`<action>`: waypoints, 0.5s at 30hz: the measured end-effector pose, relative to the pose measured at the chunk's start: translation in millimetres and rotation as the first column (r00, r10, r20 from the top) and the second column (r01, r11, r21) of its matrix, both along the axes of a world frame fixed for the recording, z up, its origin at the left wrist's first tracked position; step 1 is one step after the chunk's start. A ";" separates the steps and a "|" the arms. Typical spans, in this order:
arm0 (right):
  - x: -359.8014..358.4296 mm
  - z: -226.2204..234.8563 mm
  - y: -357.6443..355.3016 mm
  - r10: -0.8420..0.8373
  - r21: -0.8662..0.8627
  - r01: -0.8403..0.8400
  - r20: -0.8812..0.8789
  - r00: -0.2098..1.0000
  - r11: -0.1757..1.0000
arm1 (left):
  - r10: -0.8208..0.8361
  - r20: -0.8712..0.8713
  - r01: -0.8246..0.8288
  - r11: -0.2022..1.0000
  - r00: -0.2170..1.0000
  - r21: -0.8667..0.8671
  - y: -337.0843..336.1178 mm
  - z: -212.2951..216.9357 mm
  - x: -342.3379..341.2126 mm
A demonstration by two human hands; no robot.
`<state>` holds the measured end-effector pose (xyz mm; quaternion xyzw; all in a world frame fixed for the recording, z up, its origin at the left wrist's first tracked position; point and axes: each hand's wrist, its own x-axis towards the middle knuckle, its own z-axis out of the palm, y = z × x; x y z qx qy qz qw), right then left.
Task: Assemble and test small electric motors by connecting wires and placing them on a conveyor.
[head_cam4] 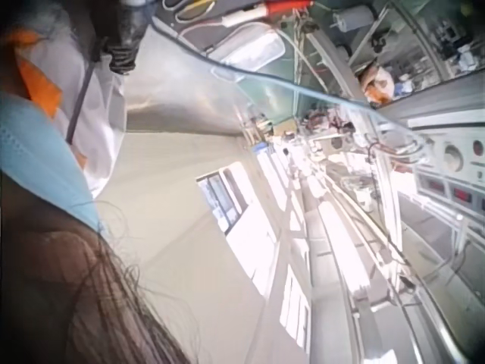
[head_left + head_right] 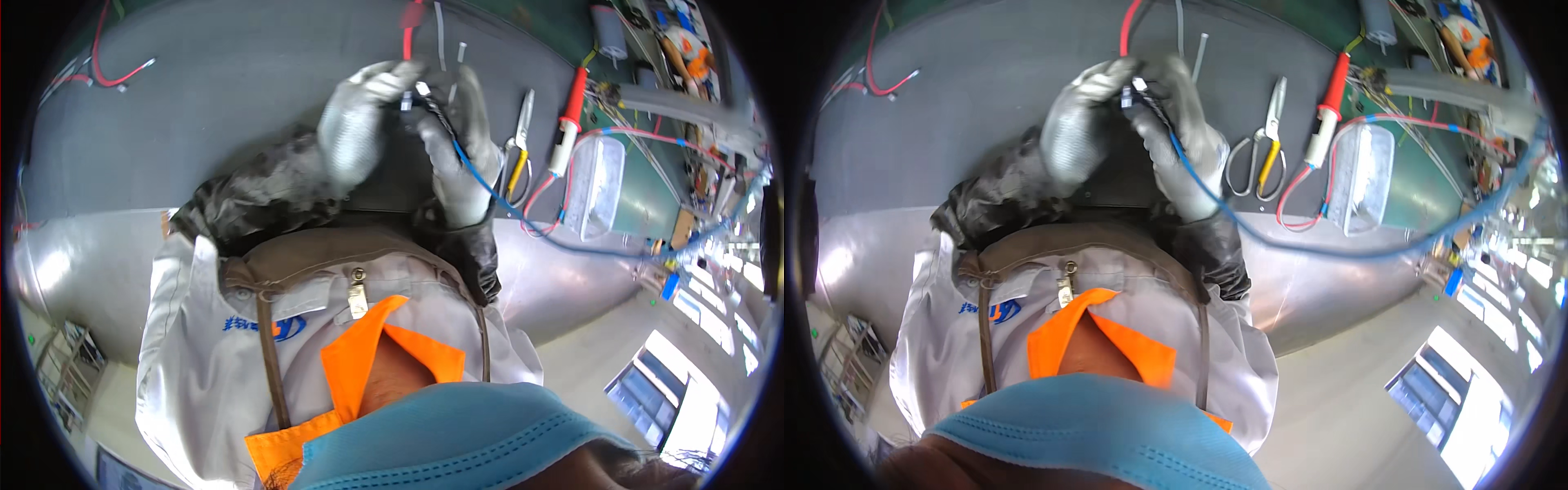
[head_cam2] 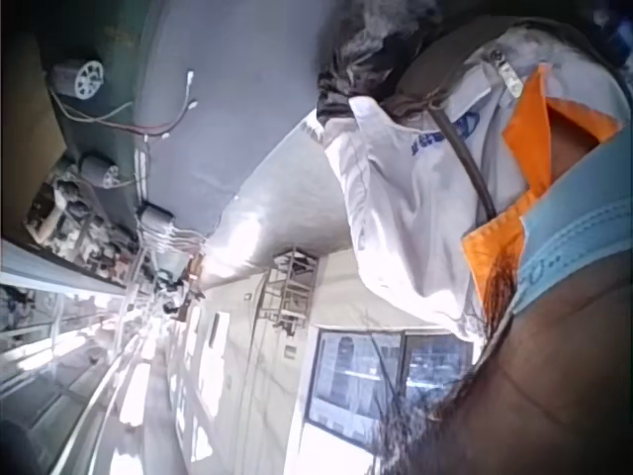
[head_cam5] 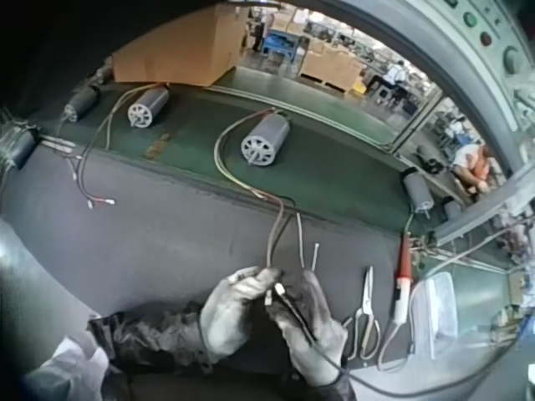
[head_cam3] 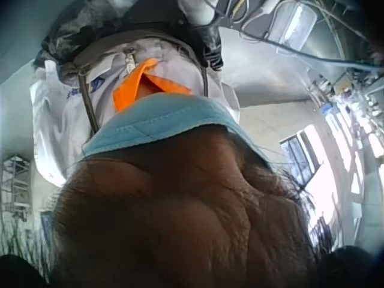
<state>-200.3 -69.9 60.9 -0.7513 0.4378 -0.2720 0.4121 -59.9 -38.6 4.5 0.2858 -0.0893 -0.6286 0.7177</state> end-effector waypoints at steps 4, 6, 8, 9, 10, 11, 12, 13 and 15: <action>-75.8 -30.7 -60.6 -0.134 -0.479 0.107 -0.023 0.991 0.871 | 0.021 0.008 -0.021 0.999 1.000 0.044 3.3 3.8 25.5; -121.7 -32.5 -96.5 -0.444 -0.676 0.126 -0.321 0.837 0.726 | 0.047 0.055 -0.048 0.999 0.997 0.017 13.8 18.2 39.9; -167.5 -63.3 -135.1 -0.591 -0.560 0.281 -0.511 0.624 0.780 | -0.003 0.026 0.002 0.999 1.000 0.033 14.9 -0.4 42.7; -174.8 -72.8 -147.8 -0.642 -0.613 0.274 -0.528 0.556 0.741 | -0.021 0.047 0.017 0.996 0.999 0.088 17.0 10.3 46.7; -182.3 -77.8 -151.2 -0.657 -0.663 0.224 -0.523 0.543 0.714 | 0.025 -0.031 -0.023 0.998 0.999 0.050 16.3 5.8 40.4; -168.6 -63.5 -148.7 -0.603 -0.508 0.371 -0.433 0.670 0.777 | 0.005 -0.007 -0.004 0.999 1.000 0.043 17.1 -1.3 41.6; -151.1 -52.4 -149.7 -0.544 -0.304 0.460 -0.321 0.775 0.834 | -0.007 0.017 0.006 0.999 1.000 0.044 21.2 -7.4 42.9; -152.2 -62.7 -159.2 -0.416 -0.123 0.420 0.064 0.907 0.899 | -0.049 0.000 0.049 0.998 0.999 0.032 20.9 0.9 42.6; -86.0 -25.7 -156.9 -0.212 -0.064 0.220 0.121 0.970 0.973 | -0.059 0.011 0.058 0.995 0.998 0.078 31.6 10.0 44.1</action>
